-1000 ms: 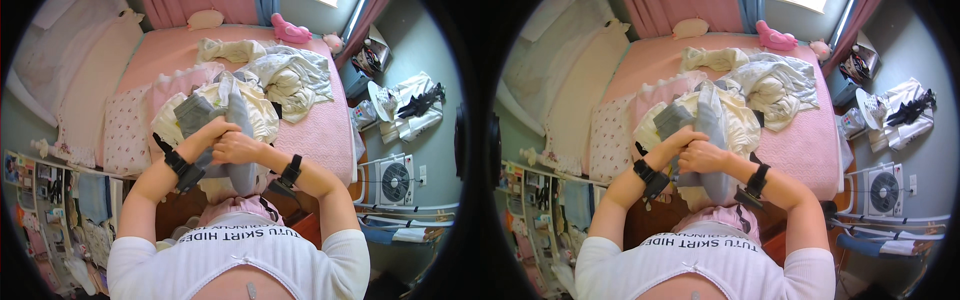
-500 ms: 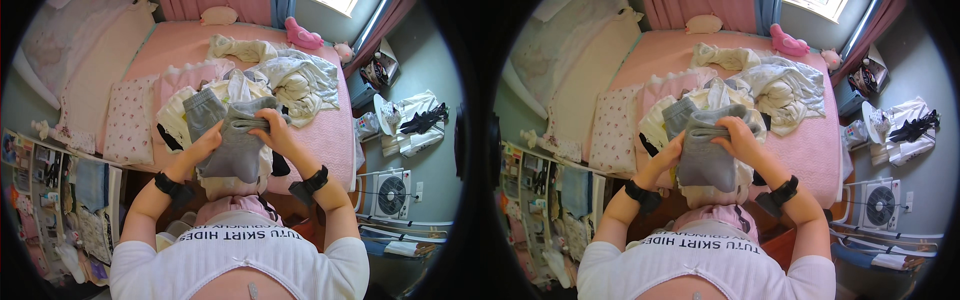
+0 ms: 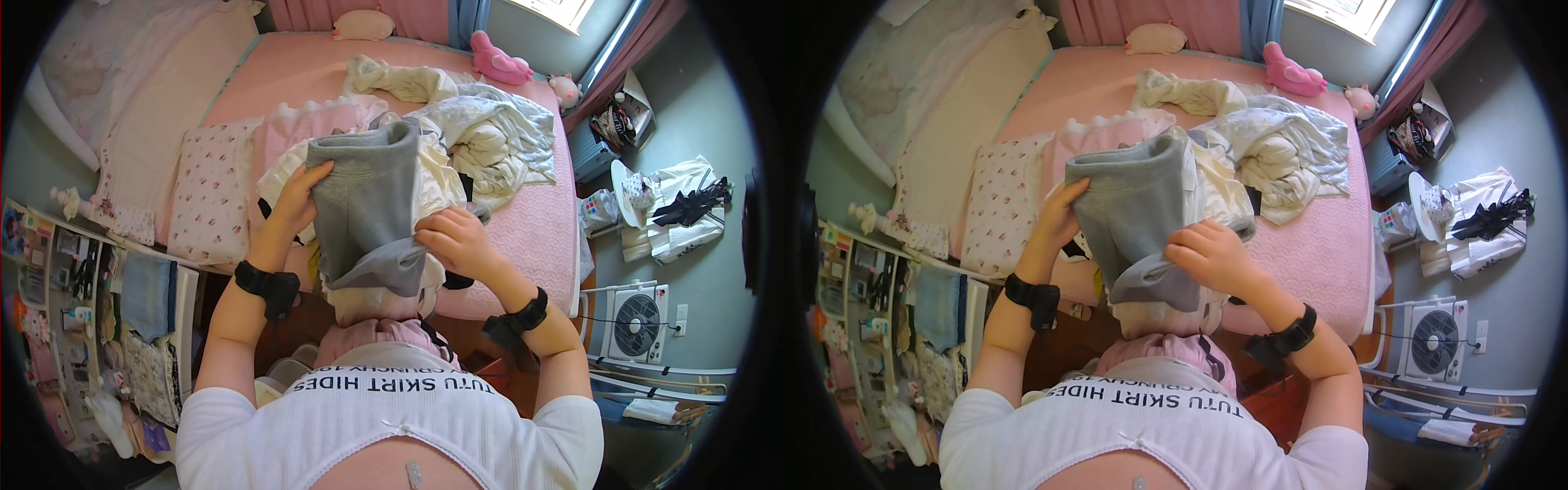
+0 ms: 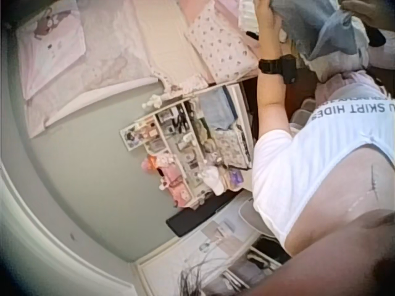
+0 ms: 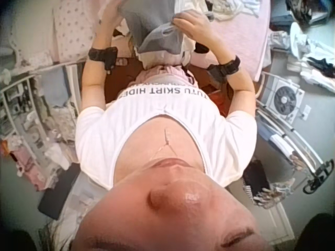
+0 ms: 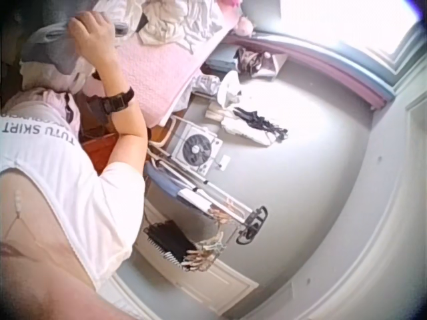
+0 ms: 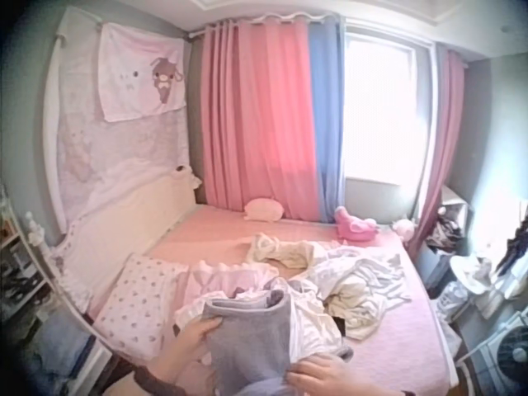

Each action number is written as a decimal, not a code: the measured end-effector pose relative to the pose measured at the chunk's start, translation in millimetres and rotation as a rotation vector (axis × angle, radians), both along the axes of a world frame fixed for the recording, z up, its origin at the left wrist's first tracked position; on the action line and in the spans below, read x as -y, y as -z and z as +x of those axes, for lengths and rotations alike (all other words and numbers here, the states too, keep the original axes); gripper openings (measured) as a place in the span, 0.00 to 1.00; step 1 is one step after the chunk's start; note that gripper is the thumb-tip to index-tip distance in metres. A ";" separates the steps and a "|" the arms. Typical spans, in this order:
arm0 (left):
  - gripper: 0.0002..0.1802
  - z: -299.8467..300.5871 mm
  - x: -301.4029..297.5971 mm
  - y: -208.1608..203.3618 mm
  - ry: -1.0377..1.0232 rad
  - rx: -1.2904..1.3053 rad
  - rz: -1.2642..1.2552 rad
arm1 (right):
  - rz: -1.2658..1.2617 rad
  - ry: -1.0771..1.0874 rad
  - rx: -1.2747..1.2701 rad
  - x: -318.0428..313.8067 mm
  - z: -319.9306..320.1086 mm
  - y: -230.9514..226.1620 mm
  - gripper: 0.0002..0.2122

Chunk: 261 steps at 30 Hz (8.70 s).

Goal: The recorder folds various pieces of clothing (floral shirt, pants, shorts) and organizes them into a basket and onto a desk.

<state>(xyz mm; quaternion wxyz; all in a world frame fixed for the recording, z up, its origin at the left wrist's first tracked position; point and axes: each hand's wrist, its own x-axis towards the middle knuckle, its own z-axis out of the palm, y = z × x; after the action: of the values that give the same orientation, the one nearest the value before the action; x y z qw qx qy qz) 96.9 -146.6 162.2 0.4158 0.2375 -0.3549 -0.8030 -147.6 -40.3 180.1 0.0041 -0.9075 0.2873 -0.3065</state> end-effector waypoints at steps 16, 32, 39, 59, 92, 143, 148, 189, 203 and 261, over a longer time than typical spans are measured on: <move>0.27 -9.0 -24.1 -41.9 0.054 0.420 -0.806 | 0.009 0.040 0.046 33.4 7.1 -62.9 0.11; 0.18 -36.8 -24.2 -68.9 0.131 0.367 -0.714 | 0.110 0.176 0.132 47.7 11.8 -94.3 0.05; 0.24 -36.9 -19.3 -50.6 0.052 0.239 -0.706 | 0.069 0.280 0.234 55.6 24.1 -86.6 0.06; 0.27 -26.1 -23.0 -23.5 0.020 0.249 -0.579 | 0.160 0.090 0.197 56.2 42.9 -64.2 0.12; 0.24 -6.1 -1.4 -113.9 -0.037 0.302 -0.833 | 0.535 0.202 -0.107 68.3 -2.8 -124.7 0.29; 0.19 38.6 -155.2 245.8 -0.209 0.082 0.570 | 0.987 0.452 -0.232 100.5 -26.3 216.7 0.41; 0.17 46.7 -135.7 246.8 -0.251 0.105 0.611 | 1.616 0.638 0.217 12.0 -36.3 317.7 0.38; 0.13 25.7 108.7 -150.3 -0.374 0.397 -0.530 | 0.833 0.095 1.222 135.9 -82.4 -144.2 0.11; 0.10 49.7 -81.6 241.1 -0.025 0.868 -0.085 | 1.440 0.508 1.203 -66.1 -45.7 260.2 0.12; 0.46 -127.6 25.5 277.0 0.303 1.694 -0.445 | 1.347 0.481 0.628 32.3 -46.7 367.8 0.42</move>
<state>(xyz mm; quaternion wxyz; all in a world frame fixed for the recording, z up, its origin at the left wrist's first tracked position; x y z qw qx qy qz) -30.7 -172.0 -114.8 -0.0605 0.6160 -0.7187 -0.3168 -194.4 -72.6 -187.8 0.5685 -0.4932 0.5856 -0.3010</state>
